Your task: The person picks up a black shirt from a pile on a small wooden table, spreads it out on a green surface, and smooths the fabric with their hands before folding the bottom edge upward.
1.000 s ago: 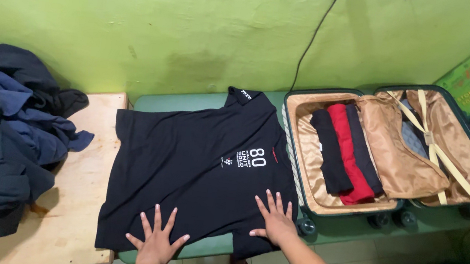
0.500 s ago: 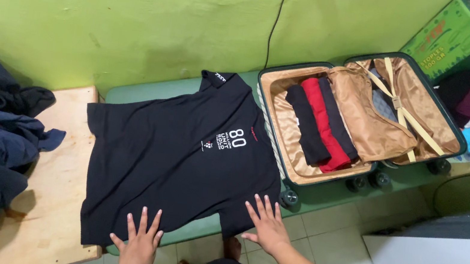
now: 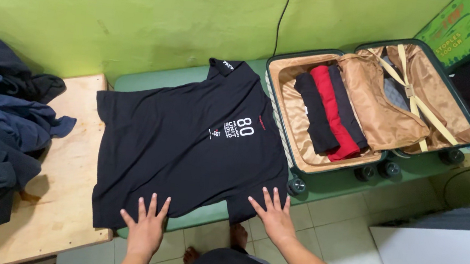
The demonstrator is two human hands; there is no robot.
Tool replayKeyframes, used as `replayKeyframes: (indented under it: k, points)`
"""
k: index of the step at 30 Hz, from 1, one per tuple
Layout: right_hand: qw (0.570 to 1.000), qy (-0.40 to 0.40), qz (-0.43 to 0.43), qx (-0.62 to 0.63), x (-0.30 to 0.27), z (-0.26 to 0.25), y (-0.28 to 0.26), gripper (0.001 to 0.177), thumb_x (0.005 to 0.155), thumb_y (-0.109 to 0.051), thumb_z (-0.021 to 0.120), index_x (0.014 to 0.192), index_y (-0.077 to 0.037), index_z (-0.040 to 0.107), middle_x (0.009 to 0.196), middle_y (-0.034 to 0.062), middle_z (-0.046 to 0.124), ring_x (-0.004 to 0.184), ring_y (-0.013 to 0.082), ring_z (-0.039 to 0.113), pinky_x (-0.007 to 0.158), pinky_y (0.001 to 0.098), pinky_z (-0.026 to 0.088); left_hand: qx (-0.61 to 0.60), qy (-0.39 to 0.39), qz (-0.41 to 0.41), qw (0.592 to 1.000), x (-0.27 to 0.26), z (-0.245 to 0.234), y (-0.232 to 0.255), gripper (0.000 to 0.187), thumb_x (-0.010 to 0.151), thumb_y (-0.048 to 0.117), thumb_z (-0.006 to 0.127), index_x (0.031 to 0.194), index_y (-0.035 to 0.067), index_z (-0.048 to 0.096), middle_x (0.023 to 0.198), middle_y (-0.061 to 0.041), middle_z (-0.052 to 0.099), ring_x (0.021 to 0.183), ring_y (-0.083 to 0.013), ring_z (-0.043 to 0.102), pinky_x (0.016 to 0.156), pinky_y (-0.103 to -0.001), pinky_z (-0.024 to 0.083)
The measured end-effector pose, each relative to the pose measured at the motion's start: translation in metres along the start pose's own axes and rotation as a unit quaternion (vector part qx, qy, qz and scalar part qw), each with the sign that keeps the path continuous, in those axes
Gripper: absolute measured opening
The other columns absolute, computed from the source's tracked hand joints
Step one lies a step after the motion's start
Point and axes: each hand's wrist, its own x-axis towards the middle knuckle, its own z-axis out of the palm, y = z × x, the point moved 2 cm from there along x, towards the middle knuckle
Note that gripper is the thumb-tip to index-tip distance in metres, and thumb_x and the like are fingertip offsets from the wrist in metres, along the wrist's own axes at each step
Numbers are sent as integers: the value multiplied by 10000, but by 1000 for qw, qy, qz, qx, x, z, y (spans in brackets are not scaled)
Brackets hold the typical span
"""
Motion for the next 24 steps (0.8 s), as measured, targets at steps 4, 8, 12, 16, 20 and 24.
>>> replayKeyframes:
  k: [4, 8, 12, 16, 20, 24]
  points:
    - [1000, 5, 14, -11, -1, 14, 2, 871, 917, 40, 541, 1609, -405, 258, 1706, 90, 129, 1553, 380, 102, 1184, 670, 137, 0, 101, 85, 991, 7, -9, 18, 634, 965, 108, 485, 1568, 226, 332, 1693, -70, 196, 1566, -298, 180, 1196, -690, 140]
    - [974, 178, 4, 138, 3, 38, 9, 491, 936, -272, 672, 1407, -207, 550, 1568, 90, 389, 1487, 362, 278, 1194, 600, 227, -62, 116, 192, 972, 10, -32, 49, 610, 954, 175, 543, 1540, 188, 375, 1645, -72, 262, 1538, -262, 214, 1233, -623, 149]
    - [947, 241, 54, 208, 4, 50, 17, 387, 863, -281, 760, 1226, -166, 689, 1526, 52, 492, 1445, 305, 408, 1163, 468, 374, -39, 77, 337, 937, 6, -53, 80, 536, 988, 179, 537, 1514, 236, 449, 1673, -55, 226, 1550, -268, 185, 1221, -614, 162]
    - [939, 270, 60, 205, -8, 37, 21, 378, 815, -245, 791, 1170, -153, 698, 1556, 71, 460, 1444, 323, 405, 1119, 458, 415, 102, 49, 460, 881, 8, -58, 103, 530, 1002, 179, 502, 1513, 312, 467, 1723, 46, 74, 1565, -234, 108, 1203, -655, 169]
    - [972, 187, -4, 140, -16, 27, 26, 531, 804, -124, 739, 1321, -124, 620, 1576, 95, 388, 1436, 349, 373, 1098, 475, 393, 169, 11, 469, 867, 18, -48, 114, 507, 1061, 229, 442, 1556, 331, 399, 1744, 112, 3, 1583, -220, 77, 1214, -684, 172]
    - [981, 175, -40, 72, -14, 32, 31, 575, 835, -55, 672, 1397, -110, 564, 1586, 101, 394, 1431, 360, 386, 1112, 474, 375, 187, 3, 469, 863, 24, -31, 119, 576, 1059, 246, 405, 1611, 330, 264, 1727, 116, 12, 1579, -242, 53, 1196, -712, 154]
